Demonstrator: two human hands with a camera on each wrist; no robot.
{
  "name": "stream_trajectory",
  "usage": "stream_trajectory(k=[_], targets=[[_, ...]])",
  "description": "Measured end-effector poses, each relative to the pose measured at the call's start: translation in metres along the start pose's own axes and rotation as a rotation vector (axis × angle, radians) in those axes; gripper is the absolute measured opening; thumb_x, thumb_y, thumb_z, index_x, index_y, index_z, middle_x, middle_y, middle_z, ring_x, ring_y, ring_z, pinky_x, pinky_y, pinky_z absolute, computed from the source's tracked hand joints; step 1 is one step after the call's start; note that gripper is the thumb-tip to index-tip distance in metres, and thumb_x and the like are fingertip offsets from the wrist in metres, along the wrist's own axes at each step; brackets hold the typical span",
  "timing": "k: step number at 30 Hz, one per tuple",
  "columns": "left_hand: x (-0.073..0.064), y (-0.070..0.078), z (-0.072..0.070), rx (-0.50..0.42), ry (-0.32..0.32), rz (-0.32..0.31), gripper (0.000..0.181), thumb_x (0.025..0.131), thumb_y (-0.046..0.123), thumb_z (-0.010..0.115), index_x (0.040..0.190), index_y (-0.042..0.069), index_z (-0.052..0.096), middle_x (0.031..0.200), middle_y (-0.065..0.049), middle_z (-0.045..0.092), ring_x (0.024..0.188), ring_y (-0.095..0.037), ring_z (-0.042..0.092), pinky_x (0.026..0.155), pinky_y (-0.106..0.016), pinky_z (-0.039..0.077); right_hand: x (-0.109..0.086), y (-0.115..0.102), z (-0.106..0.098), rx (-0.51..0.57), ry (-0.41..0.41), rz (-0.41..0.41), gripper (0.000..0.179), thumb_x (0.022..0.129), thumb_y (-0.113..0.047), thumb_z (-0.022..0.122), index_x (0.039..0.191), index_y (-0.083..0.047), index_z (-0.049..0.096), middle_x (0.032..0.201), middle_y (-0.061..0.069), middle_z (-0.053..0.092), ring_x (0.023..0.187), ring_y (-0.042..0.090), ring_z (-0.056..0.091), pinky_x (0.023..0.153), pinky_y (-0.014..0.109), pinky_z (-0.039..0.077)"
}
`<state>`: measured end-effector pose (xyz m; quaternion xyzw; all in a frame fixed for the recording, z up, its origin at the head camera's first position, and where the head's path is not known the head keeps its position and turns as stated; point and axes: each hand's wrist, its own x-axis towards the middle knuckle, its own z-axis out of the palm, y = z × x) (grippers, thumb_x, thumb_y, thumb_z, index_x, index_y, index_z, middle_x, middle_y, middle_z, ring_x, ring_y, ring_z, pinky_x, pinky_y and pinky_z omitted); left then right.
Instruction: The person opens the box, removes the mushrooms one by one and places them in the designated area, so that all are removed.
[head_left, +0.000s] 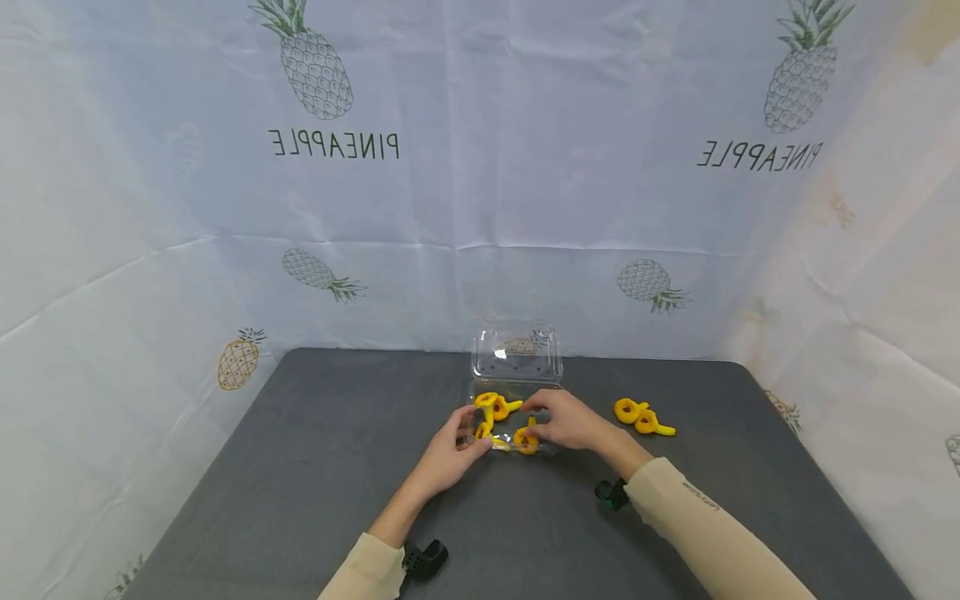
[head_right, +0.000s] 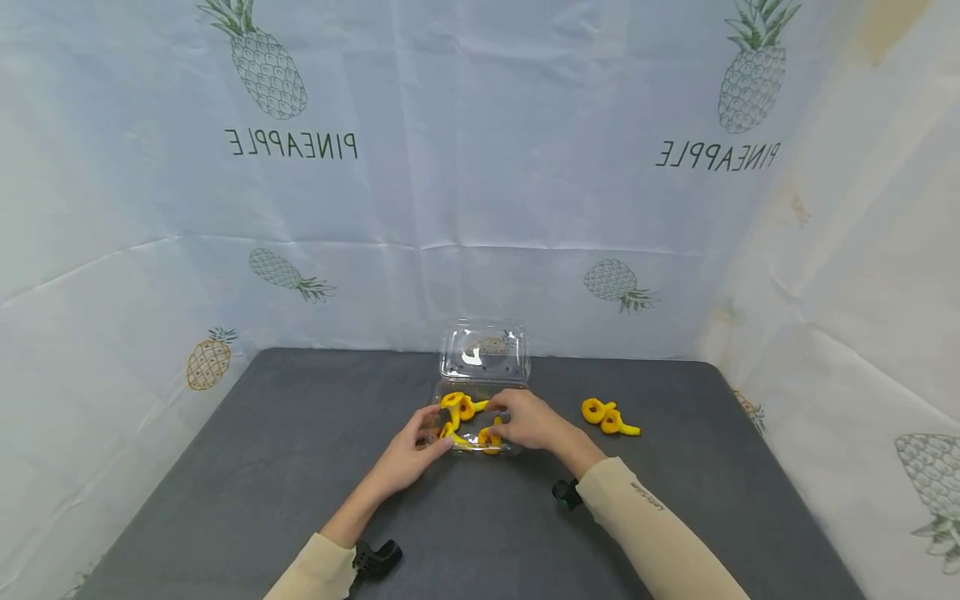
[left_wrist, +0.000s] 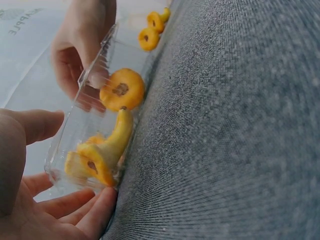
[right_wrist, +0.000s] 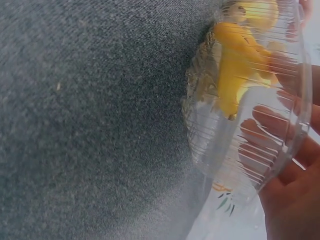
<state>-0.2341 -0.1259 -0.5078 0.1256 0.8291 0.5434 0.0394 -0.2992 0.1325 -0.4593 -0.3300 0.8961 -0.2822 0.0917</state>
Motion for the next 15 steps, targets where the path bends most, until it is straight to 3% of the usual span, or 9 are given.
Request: stream_trajectory(k=[15], targets=[[0.0003,-0.0015,-0.0003,-0.001,-0.002,0.007,0.067,0.101,0.035,0.065,0.155,0.007,0.036,0.15,-0.026,0.043,0.133,-0.042,0.05,0.105,-0.054,0.048,0.0108,0.0,0.0087,-0.007,0.03,0.012,0.036,0.096,-0.029,0.074,0.123,-0.005,0.07,0.119,0.009,0.069,0.11,0.029,0.064,0.093,0.049,0.055]])
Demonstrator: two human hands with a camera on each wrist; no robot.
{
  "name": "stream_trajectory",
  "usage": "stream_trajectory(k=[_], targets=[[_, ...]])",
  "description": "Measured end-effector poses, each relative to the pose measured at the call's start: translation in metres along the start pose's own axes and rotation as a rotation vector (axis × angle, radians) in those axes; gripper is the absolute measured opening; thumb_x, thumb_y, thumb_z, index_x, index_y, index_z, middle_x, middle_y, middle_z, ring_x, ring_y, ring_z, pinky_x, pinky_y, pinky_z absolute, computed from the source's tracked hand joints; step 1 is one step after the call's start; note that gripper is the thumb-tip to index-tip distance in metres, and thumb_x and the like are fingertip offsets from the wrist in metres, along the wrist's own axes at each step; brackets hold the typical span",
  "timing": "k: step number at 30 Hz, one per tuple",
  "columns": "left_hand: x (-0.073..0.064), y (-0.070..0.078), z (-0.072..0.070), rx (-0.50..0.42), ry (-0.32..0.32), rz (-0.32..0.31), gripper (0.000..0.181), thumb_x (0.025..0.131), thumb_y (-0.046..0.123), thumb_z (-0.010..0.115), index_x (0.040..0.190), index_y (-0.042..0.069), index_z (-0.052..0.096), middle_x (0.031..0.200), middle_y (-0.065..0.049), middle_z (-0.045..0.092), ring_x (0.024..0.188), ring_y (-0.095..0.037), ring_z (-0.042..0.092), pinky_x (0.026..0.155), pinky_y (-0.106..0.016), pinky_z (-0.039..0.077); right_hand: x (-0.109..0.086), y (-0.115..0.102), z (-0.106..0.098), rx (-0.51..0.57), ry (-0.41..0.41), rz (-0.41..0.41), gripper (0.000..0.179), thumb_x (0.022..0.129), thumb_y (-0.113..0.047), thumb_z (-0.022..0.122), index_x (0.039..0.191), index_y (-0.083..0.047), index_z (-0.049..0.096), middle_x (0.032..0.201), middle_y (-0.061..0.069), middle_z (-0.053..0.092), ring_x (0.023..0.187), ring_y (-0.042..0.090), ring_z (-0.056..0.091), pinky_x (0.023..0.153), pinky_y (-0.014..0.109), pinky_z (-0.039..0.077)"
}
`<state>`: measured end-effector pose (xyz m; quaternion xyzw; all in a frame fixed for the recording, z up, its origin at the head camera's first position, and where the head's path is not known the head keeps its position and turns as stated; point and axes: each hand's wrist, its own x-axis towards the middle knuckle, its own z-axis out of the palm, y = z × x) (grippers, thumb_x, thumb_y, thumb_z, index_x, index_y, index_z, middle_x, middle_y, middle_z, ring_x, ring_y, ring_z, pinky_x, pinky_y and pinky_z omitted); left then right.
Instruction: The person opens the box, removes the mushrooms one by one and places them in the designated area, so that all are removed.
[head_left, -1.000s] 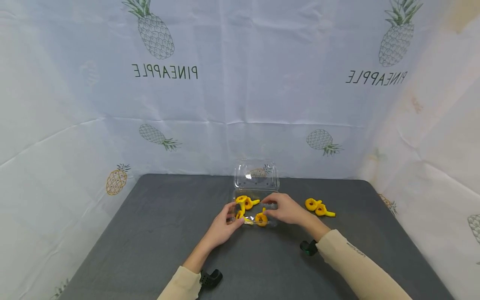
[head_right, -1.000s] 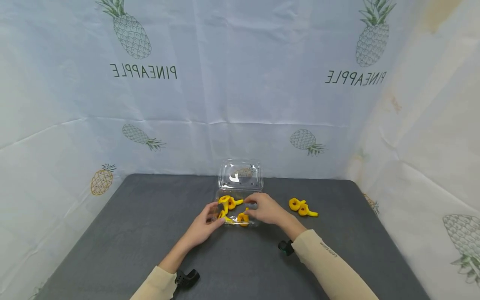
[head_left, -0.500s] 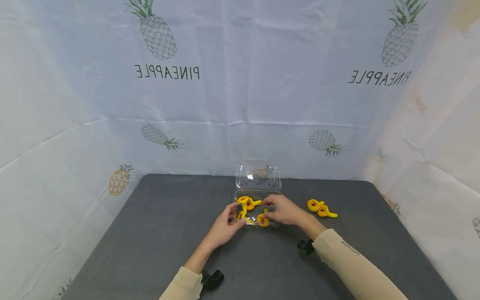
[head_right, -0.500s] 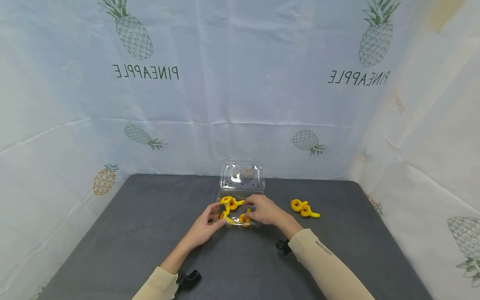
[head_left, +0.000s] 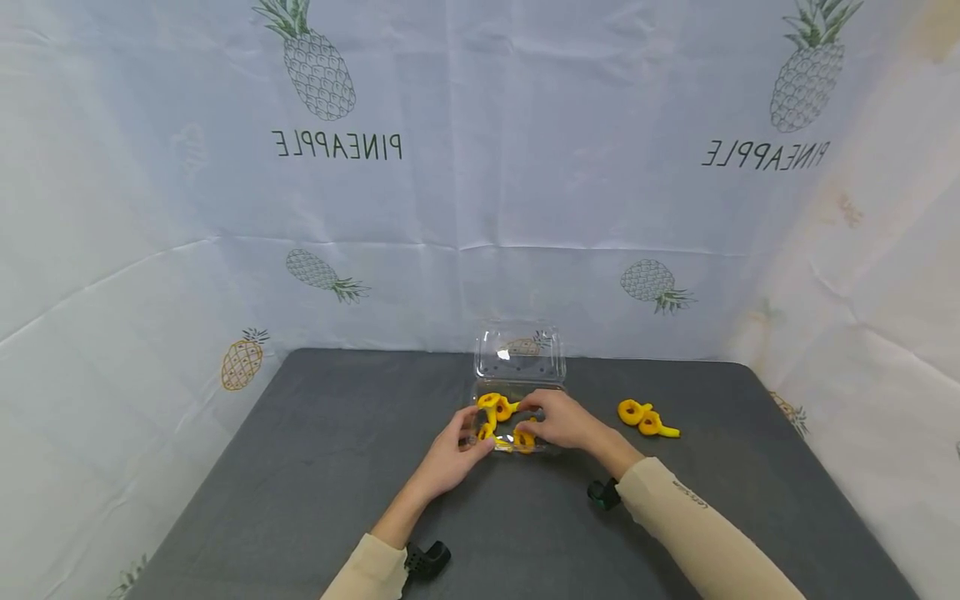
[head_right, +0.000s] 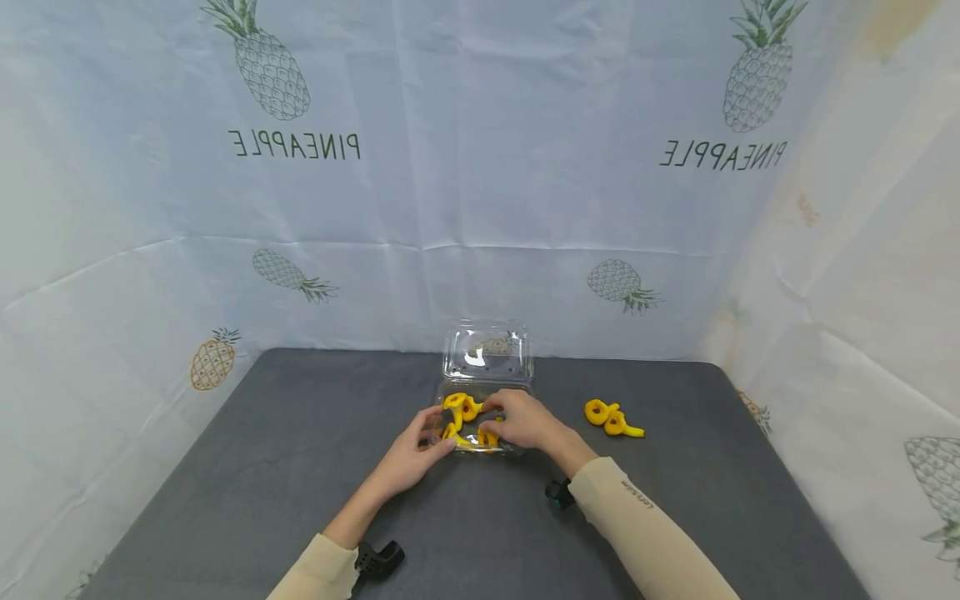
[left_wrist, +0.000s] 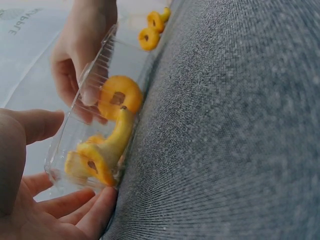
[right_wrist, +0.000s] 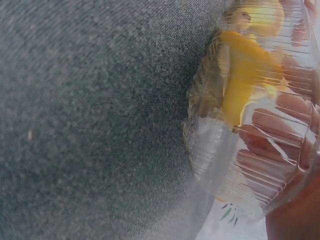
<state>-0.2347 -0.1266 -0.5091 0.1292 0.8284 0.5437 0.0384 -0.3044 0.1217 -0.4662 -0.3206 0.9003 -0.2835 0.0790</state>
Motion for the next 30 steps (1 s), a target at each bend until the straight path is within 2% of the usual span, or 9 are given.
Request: stream_trajectory(k=[8,11,19,25,30], targets=[[0.0006,0.0,0.0009,0.001,0.001,-0.006,0.068,0.101,0.035,0.065,0.155,0.008,0.036,0.15,-0.025,0.044,0.134,-0.04,0.05,0.106,-0.054,0.047,-0.0021,-0.0003,-0.0075,0.01,-0.068,0.033,0.035,0.094,-0.027,0.076,0.122,-0.008,0.071,0.12,0.006,0.069,0.113,0.027,0.064,0.097,0.049,0.054],[0.0008,-0.0009,0.0006,0.003,0.002,-0.008,0.068,0.101,0.036,0.065,0.156,0.008,0.035,0.151,-0.024,0.044,0.134,-0.04,0.05,0.106,-0.054,0.047,-0.0025,0.0002,-0.009,0.015,-0.092,0.022,0.035,0.093,-0.026,0.077,0.123,-0.008,0.071,0.12,0.006,0.069,0.113,0.027,0.064,0.097,0.049,0.054],[0.0003,-0.0003,0.0021,0.011,0.006,-0.009,0.067,0.101,0.035,0.065,0.155,0.007,0.036,0.15,-0.025,0.044,0.133,-0.041,0.05,0.105,-0.054,0.048,-0.0039,0.0001,-0.0057,0.0,-0.124,-0.004,0.036,0.094,-0.027,0.076,0.124,-0.008,0.07,0.119,0.007,0.069,0.106,0.025,0.065,0.087,0.045,0.056],[0.0002,0.0002,0.0016,0.012,0.004,-0.015,0.067,0.101,0.034,0.066,0.155,0.007,0.036,0.15,-0.024,0.044,0.132,-0.041,0.051,0.105,-0.053,0.048,-0.0003,-0.0015,-0.0034,0.039,-0.126,0.009,0.038,0.096,-0.03,0.074,0.125,-0.007,0.07,0.119,0.008,0.07,0.107,0.027,0.066,0.089,0.048,0.056],[0.0007,0.0006,0.001,0.01,0.005,-0.018,0.066,0.101,0.033,0.065,0.155,0.007,0.036,0.15,-0.025,0.044,0.133,-0.04,0.05,0.105,-0.053,0.048,0.0039,-0.0039,0.0005,0.054,-0.131,0.04,0.04,0.095,-0.037,0.074,0.125,-0.01,0.071,0.115,0.001,0.071,0.102,0.018,0.067,0.089,0.043,0.057]])
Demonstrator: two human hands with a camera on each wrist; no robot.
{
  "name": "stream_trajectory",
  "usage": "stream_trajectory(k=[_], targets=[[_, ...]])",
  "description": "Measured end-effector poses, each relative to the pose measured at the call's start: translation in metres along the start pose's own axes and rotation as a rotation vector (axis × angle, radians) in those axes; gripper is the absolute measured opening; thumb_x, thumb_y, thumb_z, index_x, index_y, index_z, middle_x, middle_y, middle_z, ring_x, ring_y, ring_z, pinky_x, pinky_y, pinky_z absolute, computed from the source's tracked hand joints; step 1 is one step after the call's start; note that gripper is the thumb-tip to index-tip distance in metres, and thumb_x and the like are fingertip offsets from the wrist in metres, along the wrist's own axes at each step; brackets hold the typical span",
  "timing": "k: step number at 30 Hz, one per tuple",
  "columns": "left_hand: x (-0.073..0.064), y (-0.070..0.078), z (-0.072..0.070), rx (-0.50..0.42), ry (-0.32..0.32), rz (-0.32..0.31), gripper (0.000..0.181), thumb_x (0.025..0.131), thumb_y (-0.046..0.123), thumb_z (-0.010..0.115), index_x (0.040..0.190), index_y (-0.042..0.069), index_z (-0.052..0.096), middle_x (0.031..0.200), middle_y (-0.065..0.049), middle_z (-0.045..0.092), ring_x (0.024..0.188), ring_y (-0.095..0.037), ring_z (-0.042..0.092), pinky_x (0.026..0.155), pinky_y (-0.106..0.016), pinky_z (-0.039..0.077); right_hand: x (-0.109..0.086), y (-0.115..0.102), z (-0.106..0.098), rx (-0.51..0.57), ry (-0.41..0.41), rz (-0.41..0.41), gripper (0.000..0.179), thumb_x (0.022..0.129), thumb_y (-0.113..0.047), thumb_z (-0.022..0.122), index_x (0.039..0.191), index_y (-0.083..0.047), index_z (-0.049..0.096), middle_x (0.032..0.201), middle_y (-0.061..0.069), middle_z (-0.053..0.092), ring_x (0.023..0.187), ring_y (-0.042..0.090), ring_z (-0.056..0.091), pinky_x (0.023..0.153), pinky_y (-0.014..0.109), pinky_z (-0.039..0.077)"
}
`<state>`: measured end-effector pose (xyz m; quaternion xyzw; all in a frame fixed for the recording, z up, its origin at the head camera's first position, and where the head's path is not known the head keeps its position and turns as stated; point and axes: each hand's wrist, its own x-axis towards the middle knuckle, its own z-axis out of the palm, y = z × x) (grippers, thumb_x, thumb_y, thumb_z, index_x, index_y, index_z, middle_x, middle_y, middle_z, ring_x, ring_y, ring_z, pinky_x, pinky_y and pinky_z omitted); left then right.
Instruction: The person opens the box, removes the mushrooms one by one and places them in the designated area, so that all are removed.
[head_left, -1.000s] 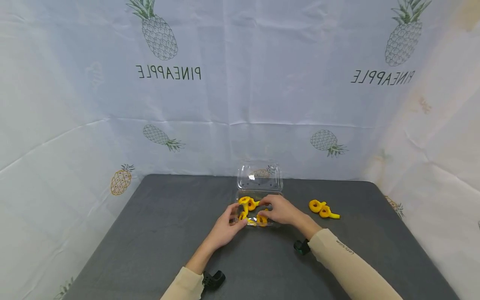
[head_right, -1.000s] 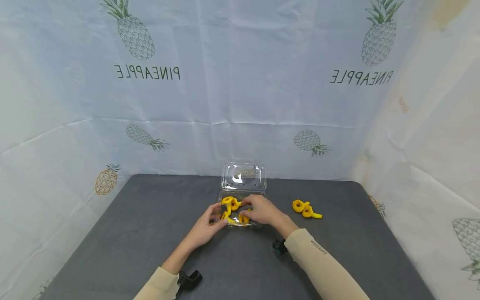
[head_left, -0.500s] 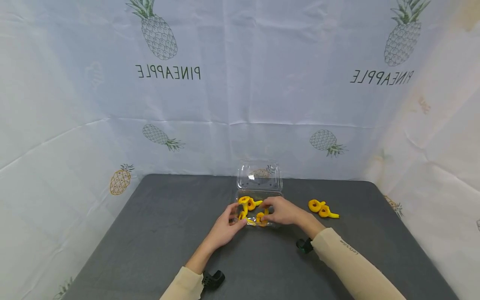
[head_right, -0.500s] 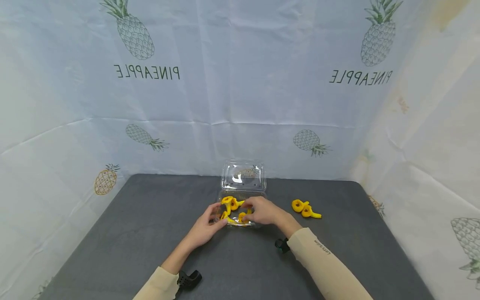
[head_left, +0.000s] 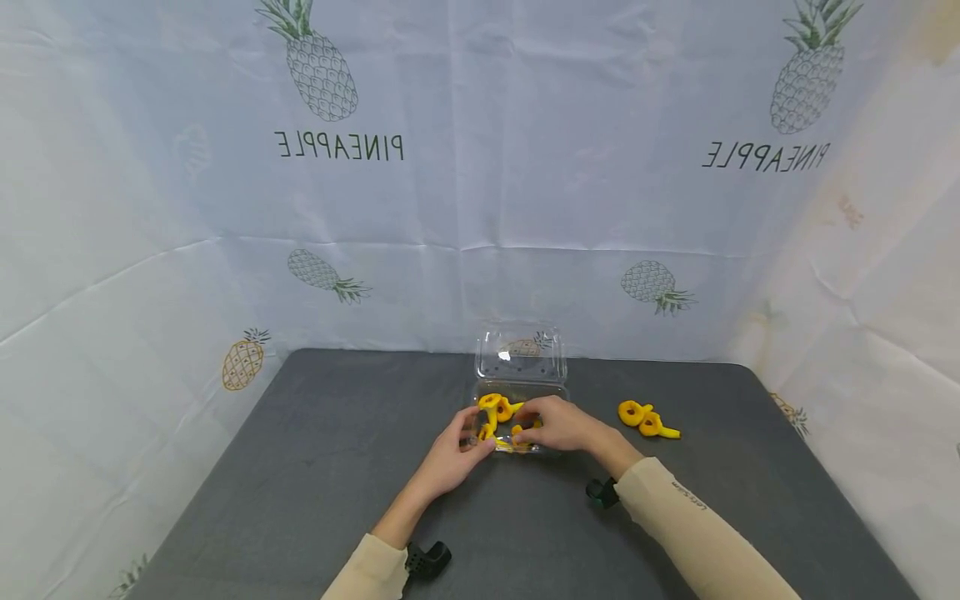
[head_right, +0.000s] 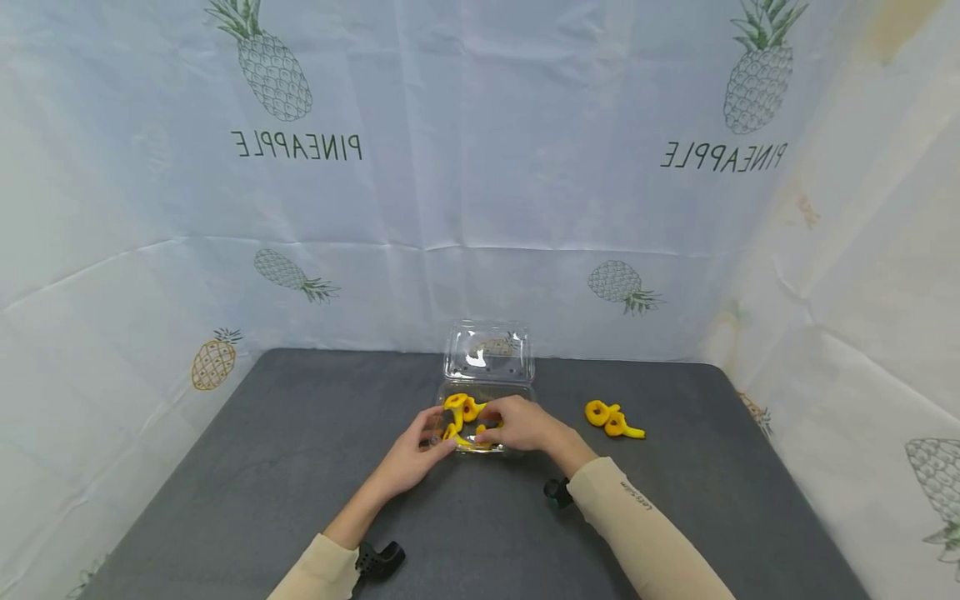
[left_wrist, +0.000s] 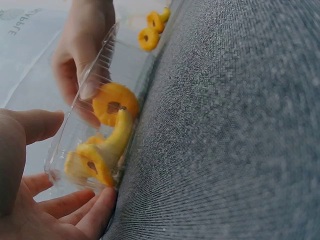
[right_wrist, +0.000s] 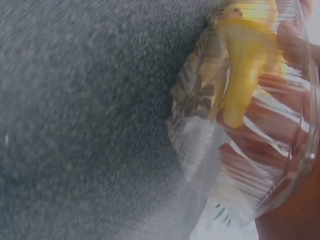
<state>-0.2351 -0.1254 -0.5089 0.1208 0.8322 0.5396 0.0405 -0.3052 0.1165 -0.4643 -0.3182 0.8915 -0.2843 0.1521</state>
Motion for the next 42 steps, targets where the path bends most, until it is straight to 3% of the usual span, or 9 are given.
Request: stream_trajectory(k=[6,14,21,33,42], targets=[[0.0,0.001,0.0,-0.007,-0.001,0.007,0.065,0.102,0.03,0.065,0.155,0.005,0.036,0.15,-0.026,0.044,0.134,-0.042,0.049,0.105,-0.056,0.047,0.003,0.0,0.003,0.02,-0.005,-0.009,0.039,0.095,-0.037,0.073,0.123,-0.009,0.072,0.108,-0.004,0.072,0.091,0.01,0.066,0.083,0.036,0.058],[0.0,0.0,0.001,-0.001,-0.001,0.013,0.067,0.101,0.033,0.066,0.155,0.006,0.036,0.149,-0.025,0.044,0.132,-0.042,0.051,0.104,-0.056,0.048,0.003,0.0,0.004,0.067,0.02,-0.058,0.033,0.096,-0.031,0.074,0.118,-0.006,0.074,0.099,-0.006,0.071,0.082,0.009,0.064,0.073,0.03,0.057],[0.001,-0.004,0.002,-0.005,0.002,0.028,0.067,0.101,0.034,0.065,0.155,0.007,0.036,0.149,-0.025,0.044,0.132,-0.042,0.051,0.104,-0.055,0.048,-0.003,-0.002,0.002,0.164,0.071,-0.069,0.036,0.098,-0.032,0.071,0.121,-0.004,0.072,0.101,-0.005,0.071,0.087,0.012,0.066,0.077,0.034,0.057],[0.001,-0.002,0.001,-0.006,0.007,0.023,0.066,0.102,0.033,0.065,0.155,0.007,0.036,0.15,-0.026,0.044,0.132,-0.042,0.051,0.104,-0.055,0.048,-0.022,-0.02,-0.008,0.174,0.217,-0.044,0.04,0.096,-0.035,0.073,0.122,-0.006,0.072,0.105,-0.004,0.069,0.093,0.015,0.064,0.082,0.038,0.055],[-0.001,0.001,0.001,-0.001,0.017,0.025,0.065,0.102,0.03,0.065,0.155,0.006,0.036,0.149,-0.027,0.044,0.132,-0.044,0.05,0.104,-0.056,0.048,-0.041,-0.022,-0.016,0.183,0.286,-0.033,0.04,0.096,-0.038,0.072,0.122,-0.009,0.072,0.108,-0.004,0.07,0.097,0.014,0.064,0.086,0.039,0.055]])
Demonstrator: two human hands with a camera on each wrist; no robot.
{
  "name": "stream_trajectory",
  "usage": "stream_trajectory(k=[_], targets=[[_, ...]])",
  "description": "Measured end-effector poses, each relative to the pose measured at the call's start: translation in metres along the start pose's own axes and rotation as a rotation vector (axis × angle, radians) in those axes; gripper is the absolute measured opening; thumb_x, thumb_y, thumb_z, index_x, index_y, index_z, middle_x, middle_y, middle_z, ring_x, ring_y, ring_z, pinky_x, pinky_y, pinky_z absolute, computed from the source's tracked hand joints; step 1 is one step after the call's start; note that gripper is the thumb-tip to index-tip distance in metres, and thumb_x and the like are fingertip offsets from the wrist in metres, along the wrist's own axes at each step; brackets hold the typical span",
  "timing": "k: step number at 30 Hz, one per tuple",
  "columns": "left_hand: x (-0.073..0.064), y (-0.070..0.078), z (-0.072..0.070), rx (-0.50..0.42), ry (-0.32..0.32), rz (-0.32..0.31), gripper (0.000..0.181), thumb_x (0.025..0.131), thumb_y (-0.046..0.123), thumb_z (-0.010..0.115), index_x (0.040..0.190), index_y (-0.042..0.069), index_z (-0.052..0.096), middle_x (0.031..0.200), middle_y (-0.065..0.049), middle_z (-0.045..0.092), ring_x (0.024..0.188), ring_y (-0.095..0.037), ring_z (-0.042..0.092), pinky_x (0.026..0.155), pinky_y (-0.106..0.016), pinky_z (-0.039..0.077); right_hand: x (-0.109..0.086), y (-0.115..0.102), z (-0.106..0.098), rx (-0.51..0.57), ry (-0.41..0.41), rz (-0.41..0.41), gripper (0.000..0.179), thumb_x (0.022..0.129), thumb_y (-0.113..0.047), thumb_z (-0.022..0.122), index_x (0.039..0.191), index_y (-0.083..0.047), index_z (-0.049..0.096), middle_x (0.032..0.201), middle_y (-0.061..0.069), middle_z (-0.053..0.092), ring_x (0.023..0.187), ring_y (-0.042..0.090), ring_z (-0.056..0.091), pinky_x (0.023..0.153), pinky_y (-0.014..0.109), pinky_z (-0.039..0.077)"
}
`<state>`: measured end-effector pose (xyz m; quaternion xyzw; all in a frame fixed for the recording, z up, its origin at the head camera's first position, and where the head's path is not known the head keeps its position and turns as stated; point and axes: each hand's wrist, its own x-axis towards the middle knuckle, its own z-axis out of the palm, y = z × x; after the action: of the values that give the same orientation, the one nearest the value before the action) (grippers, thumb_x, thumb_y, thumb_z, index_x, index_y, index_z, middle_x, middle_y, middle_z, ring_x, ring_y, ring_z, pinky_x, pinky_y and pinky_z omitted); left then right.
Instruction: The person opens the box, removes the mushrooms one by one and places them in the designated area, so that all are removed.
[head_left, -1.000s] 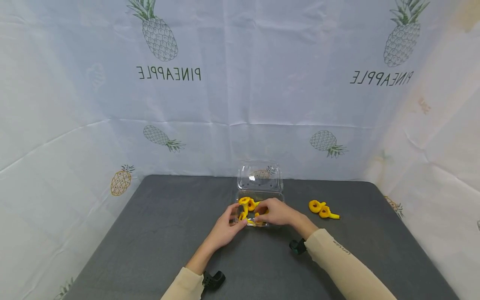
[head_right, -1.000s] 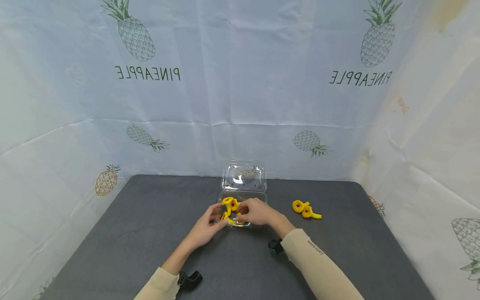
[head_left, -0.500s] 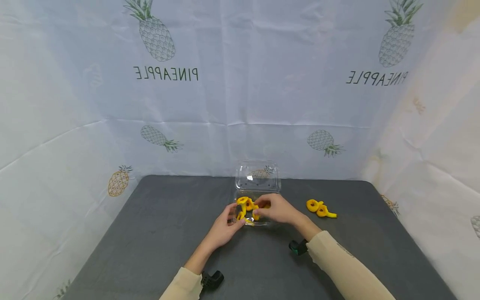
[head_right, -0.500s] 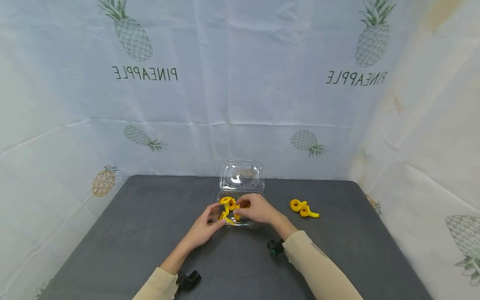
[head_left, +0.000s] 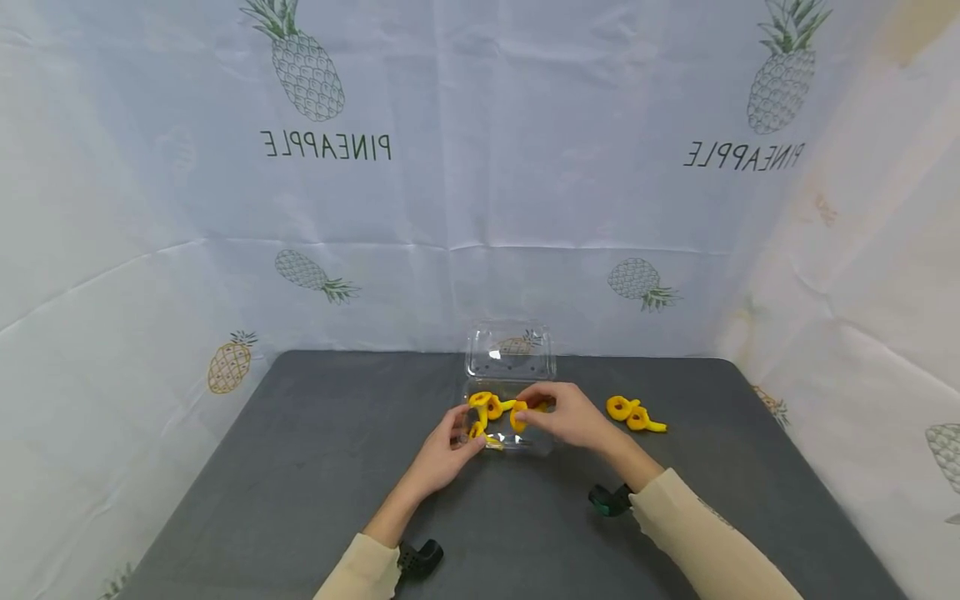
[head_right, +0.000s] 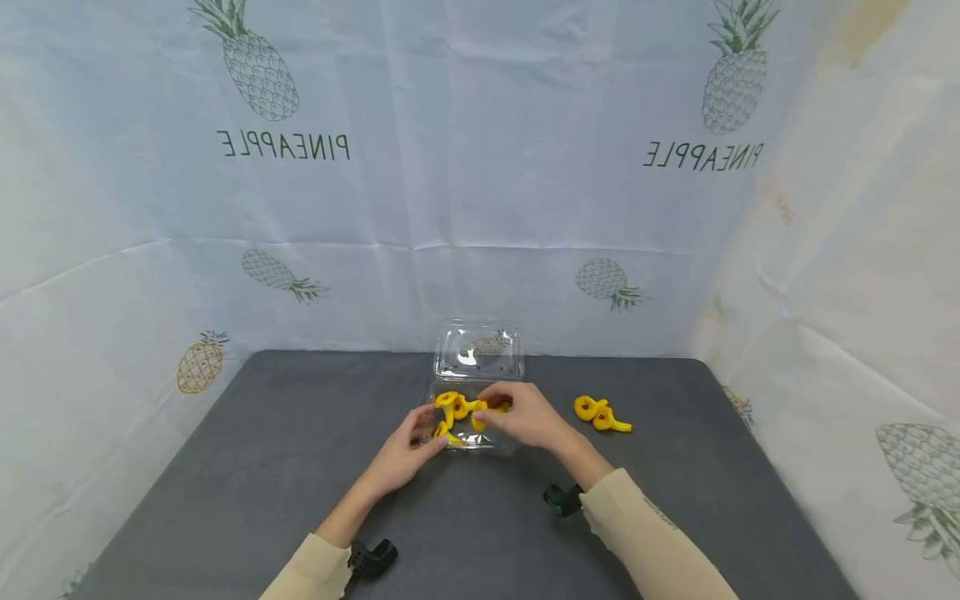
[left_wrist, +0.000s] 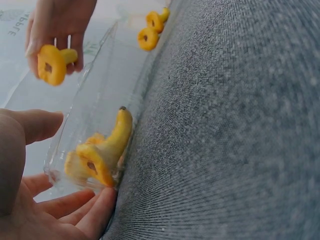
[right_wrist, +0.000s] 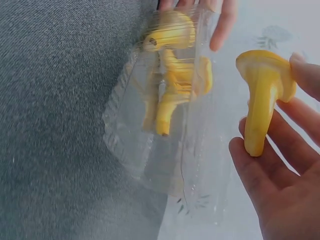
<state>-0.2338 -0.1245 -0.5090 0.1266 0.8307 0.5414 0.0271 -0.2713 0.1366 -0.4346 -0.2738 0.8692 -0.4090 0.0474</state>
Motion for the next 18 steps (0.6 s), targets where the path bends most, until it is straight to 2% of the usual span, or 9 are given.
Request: stream_trajectory(k=[8,18], targets=[[0.0,0.0,-0.001,0.005,0.004,-0.001,0.068,0.101,0.035,0.066,0.155,0.006,0.037,0.149,-0.025,0.045,0.131,-0.042,0.051,0.104,-0.055,0.048,-0.015,-0.004,-0.014,-0.013,0.053,-0.005,0.035,0.095,-0.037,0.074,0.12,-0.012,0.072,0.11,-0.004,0.07,0.099,0.014,0.065,0.088,0.04,0.056],[0.001,-0.002,-0.001,-0.002,0.0,0.002,0.068,0.101,0.034,0.066,0.155,0.006,0.036,0.149,-0.026,0.044,0.132,-0.043,0.05,0.105,-0.055,0.048,-0.033,0.001,-0.029,-0.051,0.048,0.016,0.03,0.094,-0.034,0.075,0.117,-0.015,0.072,0.105,-0.006,0.07,0.097,0.014,0.065,0.086,0.037,0.057]])
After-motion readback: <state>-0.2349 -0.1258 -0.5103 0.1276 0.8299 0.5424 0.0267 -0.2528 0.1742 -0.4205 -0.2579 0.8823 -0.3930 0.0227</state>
